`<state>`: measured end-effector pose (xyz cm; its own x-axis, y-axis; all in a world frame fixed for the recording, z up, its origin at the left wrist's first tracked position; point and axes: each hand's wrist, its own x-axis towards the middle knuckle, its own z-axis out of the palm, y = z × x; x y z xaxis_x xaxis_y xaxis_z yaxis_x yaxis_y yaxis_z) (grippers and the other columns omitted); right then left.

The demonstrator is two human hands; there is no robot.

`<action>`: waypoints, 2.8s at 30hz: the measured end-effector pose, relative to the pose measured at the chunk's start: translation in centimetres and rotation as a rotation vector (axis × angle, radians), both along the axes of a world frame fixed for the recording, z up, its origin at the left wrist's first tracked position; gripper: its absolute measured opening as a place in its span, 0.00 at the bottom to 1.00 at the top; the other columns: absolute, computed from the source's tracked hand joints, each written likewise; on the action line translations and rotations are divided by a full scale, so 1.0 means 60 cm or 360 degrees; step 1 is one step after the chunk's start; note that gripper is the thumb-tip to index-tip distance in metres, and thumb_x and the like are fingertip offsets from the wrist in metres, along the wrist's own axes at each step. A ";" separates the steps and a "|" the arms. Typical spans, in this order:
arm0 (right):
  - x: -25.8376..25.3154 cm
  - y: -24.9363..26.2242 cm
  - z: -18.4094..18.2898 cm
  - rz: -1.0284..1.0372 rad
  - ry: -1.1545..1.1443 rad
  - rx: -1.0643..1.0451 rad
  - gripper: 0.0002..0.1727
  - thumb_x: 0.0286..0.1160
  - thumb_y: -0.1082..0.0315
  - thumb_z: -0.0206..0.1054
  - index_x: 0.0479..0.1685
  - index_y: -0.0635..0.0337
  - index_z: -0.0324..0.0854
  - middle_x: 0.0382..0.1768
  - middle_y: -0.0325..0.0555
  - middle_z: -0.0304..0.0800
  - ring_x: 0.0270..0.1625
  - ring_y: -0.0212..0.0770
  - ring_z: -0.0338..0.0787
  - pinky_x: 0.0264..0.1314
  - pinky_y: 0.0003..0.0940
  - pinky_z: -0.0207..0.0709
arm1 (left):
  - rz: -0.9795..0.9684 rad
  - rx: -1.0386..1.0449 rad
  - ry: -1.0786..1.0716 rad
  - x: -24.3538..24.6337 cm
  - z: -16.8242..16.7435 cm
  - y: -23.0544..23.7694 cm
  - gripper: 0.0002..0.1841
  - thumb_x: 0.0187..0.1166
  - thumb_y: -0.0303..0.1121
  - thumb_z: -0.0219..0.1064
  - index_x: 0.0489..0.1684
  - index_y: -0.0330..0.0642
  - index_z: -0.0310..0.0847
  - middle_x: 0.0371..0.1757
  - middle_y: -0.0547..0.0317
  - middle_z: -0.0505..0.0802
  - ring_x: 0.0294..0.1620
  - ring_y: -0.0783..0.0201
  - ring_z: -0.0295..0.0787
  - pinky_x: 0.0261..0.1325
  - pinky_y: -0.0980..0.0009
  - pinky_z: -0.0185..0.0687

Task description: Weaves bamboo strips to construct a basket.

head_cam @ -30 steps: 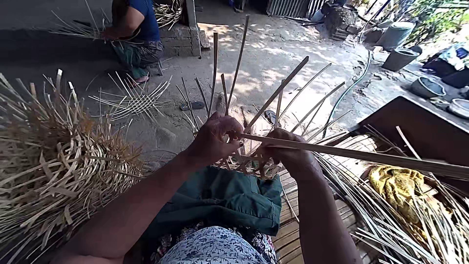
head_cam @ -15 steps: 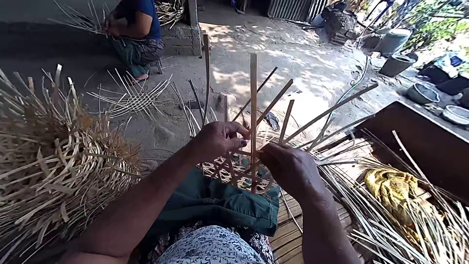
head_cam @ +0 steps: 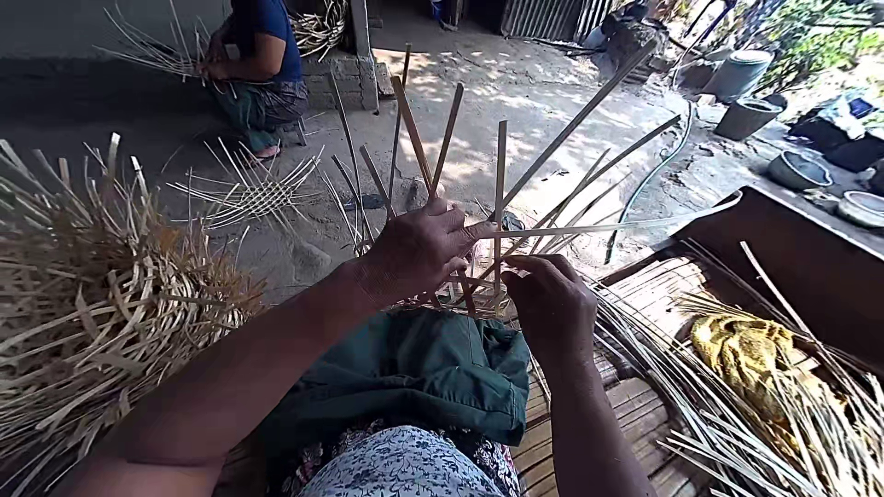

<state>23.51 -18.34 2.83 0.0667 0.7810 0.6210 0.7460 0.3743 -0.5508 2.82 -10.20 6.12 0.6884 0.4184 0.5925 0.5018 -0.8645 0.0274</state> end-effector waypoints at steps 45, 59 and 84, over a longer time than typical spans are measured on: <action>-0.046 0.004 0.042 0.0376 -0.0270 -0.0556 0.17 0.82 0.52 0.67 0.31 0.54 0.90 0.24 0.41 0.89 0.30 0.43 0.90 0.30 0.50 0.77 | -0.0159 -0.0543 -0.0663 -0.083 -0.082 -0.048 0.23 0.84 0.42 0.68 0.69 0.36 0.77 0.48 0.50 0.93 0.37 0.72 0.87 0.42 0.75 0.83; -0.044 0.019 0.004 0.0167 0.0454 -0.0052 0.11 0.68 0.72 0.79 0.43 0.66 0.85 0.28 0.47 0.87 0.29 0.42 0.87 0.33 0.43 0.83 | 0.0055 -0.0793 -0.0341 -0.067 -0.048 -0.006 0.29 0.80 0.40 0.72 0.71 0.24 0.77 0.56 0.30 0.89 0.43 0.56 0.86 0.43 0.67 0.82; -0.043 -0.009 0.028 0.0347 -0.0532 -0.0253 0.10 0.73 0.62 0.72 0.49 0.52 0.90 0.35 0.43 0.90 0.27 0.43 0.88 0.26 0.47 0.83 | 0.0217 -0.0809 -0.0467 -0.066 -0.006 -0.048 0.16 0.76 0.33 0.67 0.62 0.48 0.84 0.45 0.68 0.92 0.34 0.76 0.84 0.36 0.77 0.83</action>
